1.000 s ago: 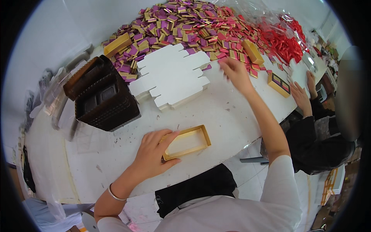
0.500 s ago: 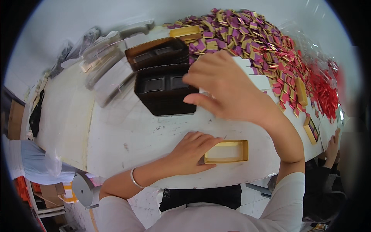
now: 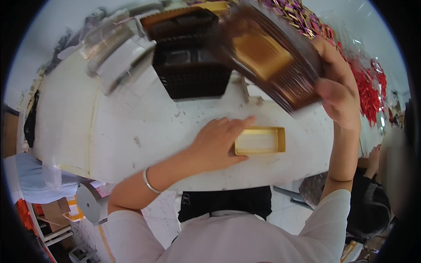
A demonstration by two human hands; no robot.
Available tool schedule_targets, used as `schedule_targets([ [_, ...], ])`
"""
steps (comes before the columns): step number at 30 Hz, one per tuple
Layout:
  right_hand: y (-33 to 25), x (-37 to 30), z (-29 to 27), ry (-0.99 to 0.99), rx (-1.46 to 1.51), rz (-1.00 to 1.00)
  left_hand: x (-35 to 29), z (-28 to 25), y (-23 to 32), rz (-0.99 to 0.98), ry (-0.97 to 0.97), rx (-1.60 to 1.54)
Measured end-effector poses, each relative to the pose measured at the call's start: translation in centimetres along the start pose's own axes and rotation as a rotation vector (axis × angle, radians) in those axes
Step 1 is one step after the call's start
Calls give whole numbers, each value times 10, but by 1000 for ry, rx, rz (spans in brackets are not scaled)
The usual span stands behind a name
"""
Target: The person assembles small rectangular boxes by folding flat cardboard pieces into shape, inserting a black plastic tray, and placing a colorful label on top. The process is repeated multiple times on a white worktable.
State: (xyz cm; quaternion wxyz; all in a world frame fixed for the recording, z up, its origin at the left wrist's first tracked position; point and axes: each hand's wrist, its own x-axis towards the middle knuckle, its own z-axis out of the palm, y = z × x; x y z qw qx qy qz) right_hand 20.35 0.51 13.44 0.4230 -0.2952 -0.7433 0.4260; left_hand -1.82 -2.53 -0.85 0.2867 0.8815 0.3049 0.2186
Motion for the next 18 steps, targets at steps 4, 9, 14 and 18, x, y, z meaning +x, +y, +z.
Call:
schedule_targets([
  [4, 4, -70, -22, -35, 310, 593, 5, 2, -2, -40, -51, -111],
  [9, 61, -123, 1, 100, 137, 759, 6, -2, 6, -111, -72, -206],
  [14, 56, -117, 47, 119, -722, 366, 7, 2, -7, 81, -20, -140],
  [18, 39, -118, 20, 25, -729, 131, 6, -3, -8, 55, -40, -145],
])
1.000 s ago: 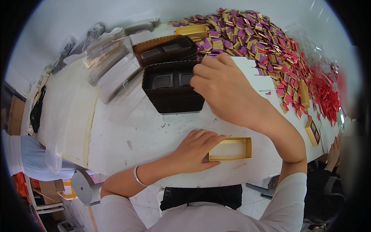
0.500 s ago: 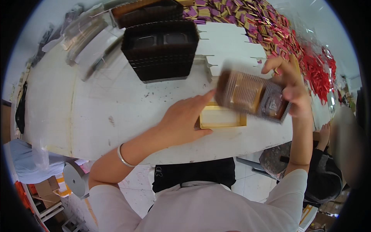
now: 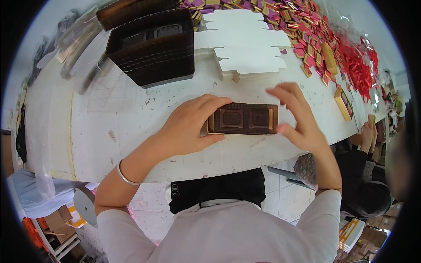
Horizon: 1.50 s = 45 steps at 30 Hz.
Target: The person assembles small rectangular boxes by folding flat cardboard pieces into shape, inserting a black plastic tray, and placing a colorful label on top. The process is repeated multiple times on a white worktable.
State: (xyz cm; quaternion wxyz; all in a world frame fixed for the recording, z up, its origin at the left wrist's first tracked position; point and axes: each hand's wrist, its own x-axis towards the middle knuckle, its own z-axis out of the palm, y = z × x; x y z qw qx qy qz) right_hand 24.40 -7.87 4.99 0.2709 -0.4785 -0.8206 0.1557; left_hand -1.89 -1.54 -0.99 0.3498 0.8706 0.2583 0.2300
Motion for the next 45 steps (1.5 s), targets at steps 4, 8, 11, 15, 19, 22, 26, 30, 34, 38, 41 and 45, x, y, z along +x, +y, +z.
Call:
schedule_targets([
  [4, 6, -17, -5, -242, -197, -278, 2, -1, -3, 2, -38, -31],
  [8, 17, -20, 9, -120, -190, -386, 6, -8, -6, -48, -156, -123],
  [11, 27, -30, 17, -80, 4, -233, 6, -12, -6, -139, -167, -262],
  [15, 0, -28, 16, -152, -137, -263, 5, -12, -3, -110, -155, -215],
  [19, -12, -22, 5, -278, -266, -228, 4, -12, -8, -6, -179, -132],
  [22, -12, -19, 10, -241, -190, -238, 6, -11, -4, -13, -154, -111],
  [26, -9, -18, 10, -243, -58, -244, 6, -13, -7, -32, -183, -124],
  [30, -3, -15, -2, -352, -342, -488, 4, -13, -10, 2, -212, -106],
  [34, -2, -7, 7, -364, -628, -676, 8, -15, -9, 8, -218, -135],
  [38, -12, -6, 6, -481, -609, -558, 4, -14, -7, -29, -224, -74],
  [41, -10, -12, 9, -426, -443, -442, 3, -14, -4, -33, -214, -59],
  [45, -13, -42, 40, -385, -588, -355, -2, -8, 3, 28, -173, 201],
])
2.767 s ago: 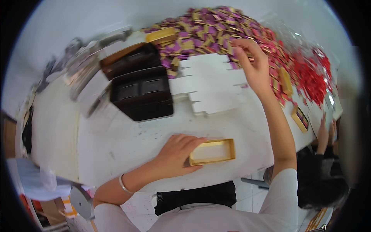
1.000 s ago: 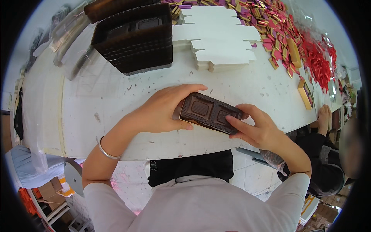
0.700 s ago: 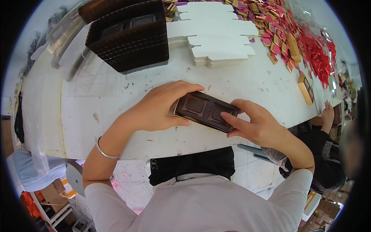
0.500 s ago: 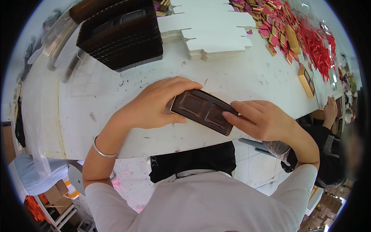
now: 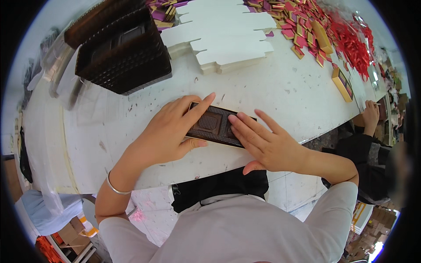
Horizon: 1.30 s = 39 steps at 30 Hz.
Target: The person assembles small rectangular boxes by folding flat cardboard pieces into shape, inserting a black plastic tray, and placing a colorful label on top. The process is repeated multiple times on a white worktable.
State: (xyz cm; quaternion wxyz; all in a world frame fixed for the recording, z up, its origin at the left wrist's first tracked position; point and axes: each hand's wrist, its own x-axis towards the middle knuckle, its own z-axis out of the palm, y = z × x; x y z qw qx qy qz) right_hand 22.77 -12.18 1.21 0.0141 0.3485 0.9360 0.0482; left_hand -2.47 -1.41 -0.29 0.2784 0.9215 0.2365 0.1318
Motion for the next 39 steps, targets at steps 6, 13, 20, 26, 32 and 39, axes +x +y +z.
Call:
schedule_targets([
  [6, 16, 6, 7, 329, 384, 147, -2, 3, 18, 11, 70, 376],
  [13, 31, 6, 27, 388, 325, 62, -1, 12, 18, 1, 155, 122],
  [20, 164, -22, 34, 788, 354, 673, -4, 24, 24, 43, 169, 334],
  [26, 248, 9, 58, 619, 113, 741, -2, 25, 23, -30, 206, 96],
  [32, 267, 26, 72, 454, -120, 646, -1, 17, 27, -189, 244, -301],
  [39, 261, 24, 51, 173, -34, 642, -2, 15, 27, -309, 148, -485],
])
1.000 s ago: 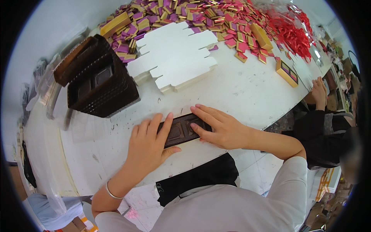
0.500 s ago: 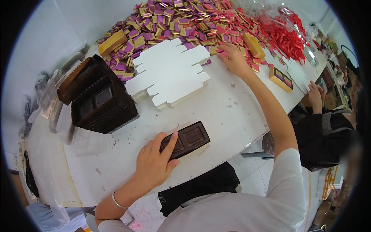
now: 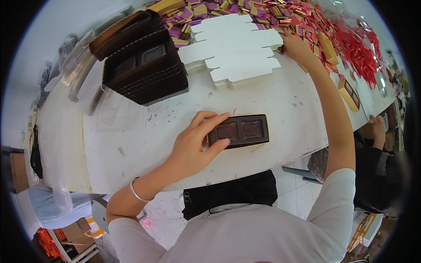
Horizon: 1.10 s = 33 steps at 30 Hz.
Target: The person assembles small rectangular boxes by folding flat cardboard pieces into shape, inserting a black plastic tray, and placing a colorful label on top. The process is repeated multiple times on a white worktable.
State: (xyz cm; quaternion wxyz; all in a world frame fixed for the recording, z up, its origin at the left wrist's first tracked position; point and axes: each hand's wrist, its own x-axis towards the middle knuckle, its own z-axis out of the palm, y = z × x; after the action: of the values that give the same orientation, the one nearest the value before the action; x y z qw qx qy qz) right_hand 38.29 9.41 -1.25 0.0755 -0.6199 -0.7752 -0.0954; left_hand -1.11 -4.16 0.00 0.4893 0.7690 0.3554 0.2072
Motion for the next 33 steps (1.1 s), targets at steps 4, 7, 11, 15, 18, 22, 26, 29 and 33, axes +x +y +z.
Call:
schedule_targets([
  [4, 14, 4, -8, -110, 124, 61, -5, -6, -3, 16, 10, -109],
  [7, 20, -5, 3, -16, 93, 24, -4, -7, -5, -55, -9, -144],
  [11, 14, -18, 1, 196, 38, -54, 5, -6, 0, -186, -42, -276],
  [15, -44, -53, -39, 566, 278, 29, 11, -14, 11, -286, -50, -357],
  [18, -134, -99, -75, 467, 492, -349, 13, -17, 10, -304, -65, -385],
  [22, -200, -115, -73, 168, 575, -641, 20, -20, 16, -334, -149, -377],
  [26, -205, -112, -57, 85, 621, -606, 23, -16, 19, -357, -155, -391],
  [29, -211, -115, -57, 93, 565, -589, 24, -16, 19, -381, -178, -371],
  [33, -216, -115, -59, 111, 455, -613, 20, -2, 14, -225, -104, -219],
])
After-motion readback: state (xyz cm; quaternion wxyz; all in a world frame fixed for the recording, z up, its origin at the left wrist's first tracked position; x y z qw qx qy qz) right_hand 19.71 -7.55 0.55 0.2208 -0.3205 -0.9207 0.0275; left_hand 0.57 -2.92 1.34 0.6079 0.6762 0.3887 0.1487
